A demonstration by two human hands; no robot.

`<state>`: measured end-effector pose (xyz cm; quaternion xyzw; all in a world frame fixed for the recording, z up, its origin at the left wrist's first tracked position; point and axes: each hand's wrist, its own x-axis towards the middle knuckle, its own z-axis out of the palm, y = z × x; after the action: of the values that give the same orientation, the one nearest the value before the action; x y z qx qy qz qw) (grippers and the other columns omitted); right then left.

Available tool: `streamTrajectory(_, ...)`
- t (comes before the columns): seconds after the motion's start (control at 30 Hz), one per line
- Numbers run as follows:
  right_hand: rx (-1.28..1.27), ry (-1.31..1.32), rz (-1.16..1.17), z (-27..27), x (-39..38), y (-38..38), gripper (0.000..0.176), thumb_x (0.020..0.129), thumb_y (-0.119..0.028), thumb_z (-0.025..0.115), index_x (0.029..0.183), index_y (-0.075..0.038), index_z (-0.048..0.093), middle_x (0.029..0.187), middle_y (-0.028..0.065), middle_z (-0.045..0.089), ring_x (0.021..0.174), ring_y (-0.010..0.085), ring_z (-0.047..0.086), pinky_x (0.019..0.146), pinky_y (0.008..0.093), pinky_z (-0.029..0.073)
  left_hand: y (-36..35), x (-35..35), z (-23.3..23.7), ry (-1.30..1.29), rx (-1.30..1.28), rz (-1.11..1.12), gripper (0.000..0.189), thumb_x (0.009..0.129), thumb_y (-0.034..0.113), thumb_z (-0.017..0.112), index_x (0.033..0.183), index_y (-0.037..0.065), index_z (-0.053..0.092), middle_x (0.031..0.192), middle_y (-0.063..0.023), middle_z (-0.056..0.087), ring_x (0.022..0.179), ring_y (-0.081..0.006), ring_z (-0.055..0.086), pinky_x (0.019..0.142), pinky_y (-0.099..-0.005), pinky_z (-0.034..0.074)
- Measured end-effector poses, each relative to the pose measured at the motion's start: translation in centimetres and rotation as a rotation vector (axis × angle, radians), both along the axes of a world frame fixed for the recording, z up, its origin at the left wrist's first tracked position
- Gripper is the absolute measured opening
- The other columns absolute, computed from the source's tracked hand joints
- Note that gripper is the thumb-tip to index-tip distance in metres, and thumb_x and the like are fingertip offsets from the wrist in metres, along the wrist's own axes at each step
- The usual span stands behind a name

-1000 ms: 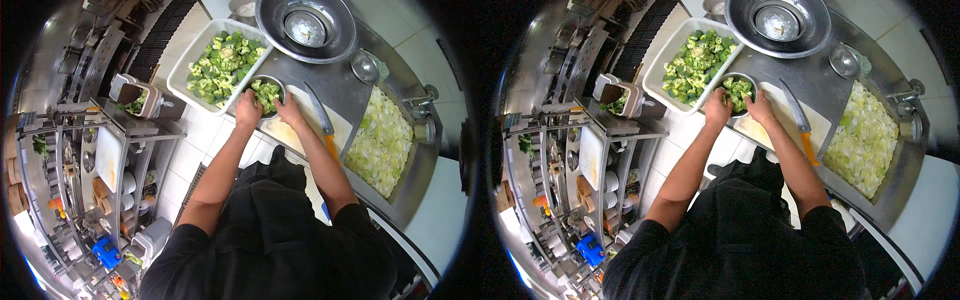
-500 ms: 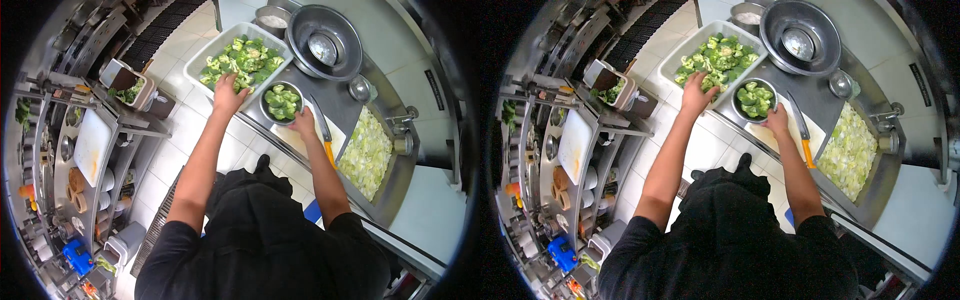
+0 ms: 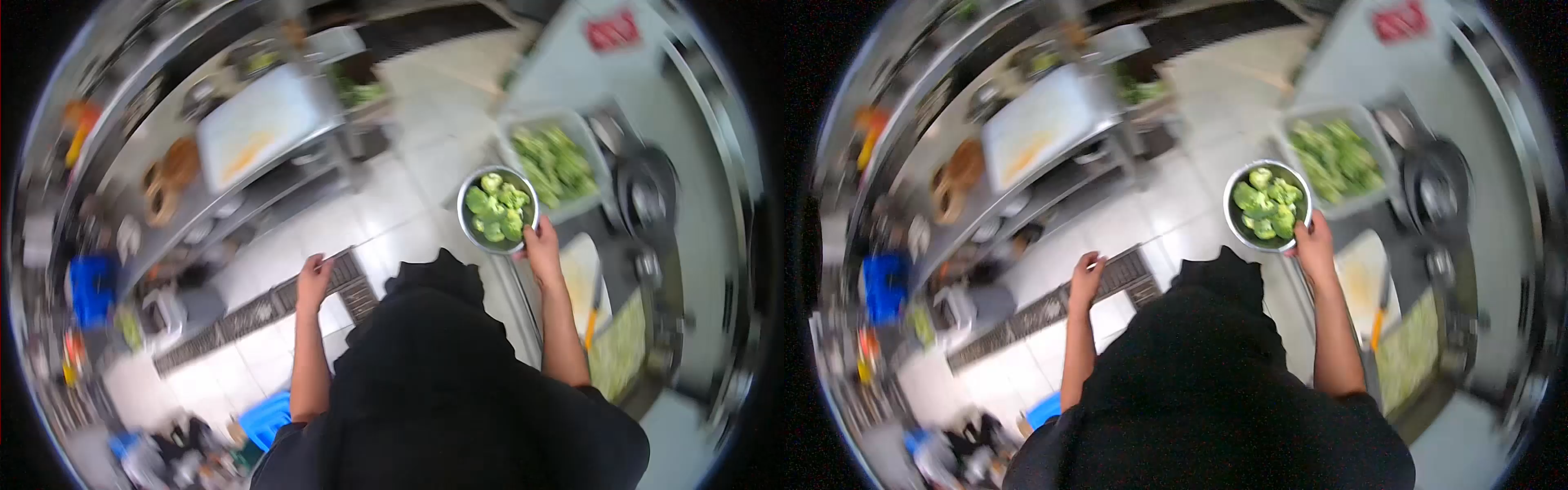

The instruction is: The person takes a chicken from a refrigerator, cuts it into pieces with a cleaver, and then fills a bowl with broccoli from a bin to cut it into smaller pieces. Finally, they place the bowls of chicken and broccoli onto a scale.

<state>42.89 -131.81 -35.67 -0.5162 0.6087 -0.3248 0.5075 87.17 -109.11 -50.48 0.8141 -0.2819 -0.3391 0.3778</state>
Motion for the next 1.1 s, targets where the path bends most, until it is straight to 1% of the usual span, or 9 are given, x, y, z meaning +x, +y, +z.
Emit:
streamTrajectory(0.07, -0.005, -0.019, 0.21, -0.1, 7.2, -1.0, 0.023, 0.1, -0.009, 0.053, 0.121, -0.003, 0.059, 0.094, 0.0065, 0.066, 0.068, 0.0115, 0.063, 0.047, 0.0267, 0.053, 2.6, 2.5, 0.2, -0.142, -0.044, 0.068, 0.052, 0.093, 0.04, 0.072, 0.13, 0.004, 0.064, 0.11, -0.0163, 0.073, 0.088, -0.0223, 0.07, 0.075, -0.0354, 0.056)
streamTrajectory(0.13, 0.066, 0.013, 0.345, -0.4, 11.8, -1.0, 0.021, 0.1, -0.01, 0.052, 0.119, -0.003, 0.059, 0.093, 0.0065, 0.065, 0.067, 0.0122, 0.063, 0.048, 0.027, 0.053, 4.0, 2.2, 5.0, -0.112, 0.095, 0.117, 0.055, 0.093, 0.04, 0.072, 0.128, -0.001, 0.063, 0.105, -0.0175, 0.074, 0.096, -0.0237, 0.071, 0.085, -0.0347, 0.055)
streamTrajectory(0.33, 0.086, -0.068, 0.864, -1.5, 31.4, -0.9, 0.011, 0.102, -0.011, 0.05, 0.111, -0.006, 0.055, 0.095, 0.0058, 0.063, 0.066, 0.0112, 0.062, 0.046, 0.0257, 0.053, 12.7, 6.0, -2.2, 0.155, -0.262, 0.468, 0.044, 0.096, 0.033, 0.07, 0.124, 0.0, 0.066, 0.113, -0.0144, 0.073, 0.106, -0.0229, 0.069, 0.092, -0.0359, 0.055)
streamTrajectory(0.47, 0.122, -0.057, 1.062, -2.9, 44.3, 1.6, 0.012, 0.1, -0.008, 0.051, 0.111, -0.005, 0.054, 0.099, 0.0078, 0.063, 0.066, 0.0134, 0.064, 0.044, 0.0267, 0.056, 25.8, 5.8, -11.7, 0.271, 0.437, 0.629, 0.062, 0.097, 0.054, 0.056, 0.122, -0.002, 0.066, 0.124, -0.0265, 0.067, 0.112, -0.0431, 0.064, 0.096, -0.0486, 0.052)
streamTrajectory(0.53, 0.107, -0.032, 1.198, -3.0, 51.5, 3.9, 0.014, 0.098, -0.005, 0.052, 0.112, -0.003, 0.053, 0.103, 0.0098, 0.062, 0.068, 0.0162, 0.065, 0.044, 0.0292, 0.058, 34.8, 0.6, -20.0, 0.142, 0.757, 0.586, 0.051, 0.096, 0.042, 0.053, 0.127, 0.003, 0.066, 0.135, -0.0226, 0.063, 0.126, -0.0386, 0.059, 0.106, -0.0479, 0.046)
streamTrajectory(0.63, 0.139, -0.04, 1.327, -1.0, 63.0, 9.1, 0.017, 0.095, -0.004, 0.054, 0.111, -0.001, 0.053, 0.103, 0.0118, 0.061, 0.074, 0.0193, 0.067, 0.046, 0.0308, 0.061, 38.4, -1.3, -10.1, 1.004, 0.697, 1.246, 0.045, 0.093, 0.036, 0.061, 0.126, 0.006, 0.065, 0.13, -0.0259, 0.062, 0.117, -0.0337, 0.065, 0.092, -0.05, 0.056)
streamTrajectory(0.8, 0.208, -0.067, 1.696, -2.7, 79.1, 19.1, 0.015, 0.095, -0.005, 0.053, 0.109, -0.001, 0.051, 0.095, 0.0136, 0.062, 0.064, 0.0205, 0.068, 0.045, 0.0313, 0.059, 43.3, -1.9, -9.1, 0.605, 0.44, 1.59, 0.035, 0.089, 0.032, 0.07, 0.106, 0.002, 0.067, 0.094, -0.0139, 0.069, 0.074, -0.0258, 0.068, 0.055, -0.043, 0.054)
streamTrajectory(0.93, 0.069, -0.072, 1.922, -0.6, 88.9, 30.1, 0.014, 0.096, -0.006, 0.054, 0.107, 0.0, 0.05, 0.093, 0.0137, 0.063, 0.062, 0.0209, 0.068, 0.045, 0.0322, 0.059, 42.2, -0.1, -13.4, 0.611, 0.003, 2.075, 0.034, 0.095, 0.031, 0.065, 0.118, 0.006, 0.063, 0.092, -0.0084, 0.063, 0.079, -0.0265, 0.064, 0.063, -0.0466, 0.058)
streamTrajectory(1.1, 0.188, -0.061, 2.027, -2.8, 95.5, 43.9, 0.017, 0.096, -0.01, 0.054, 0.111, -0.002, 0.05, 0.092, 0.0114, 0.062, 0.064, 0.0177, 0.066, 0.047, 0.0305, 0.059, 42.8, -0.3, -16.1, 0.785, 0.29, 1.521, 0.029, 0.091, 0.031, 0.063, 0.1, 0.005, 0.073, 0.091, -0.0171, 0.07, 0.081, -0.029, 0.069, 0.064, -0.0444, 0.056)
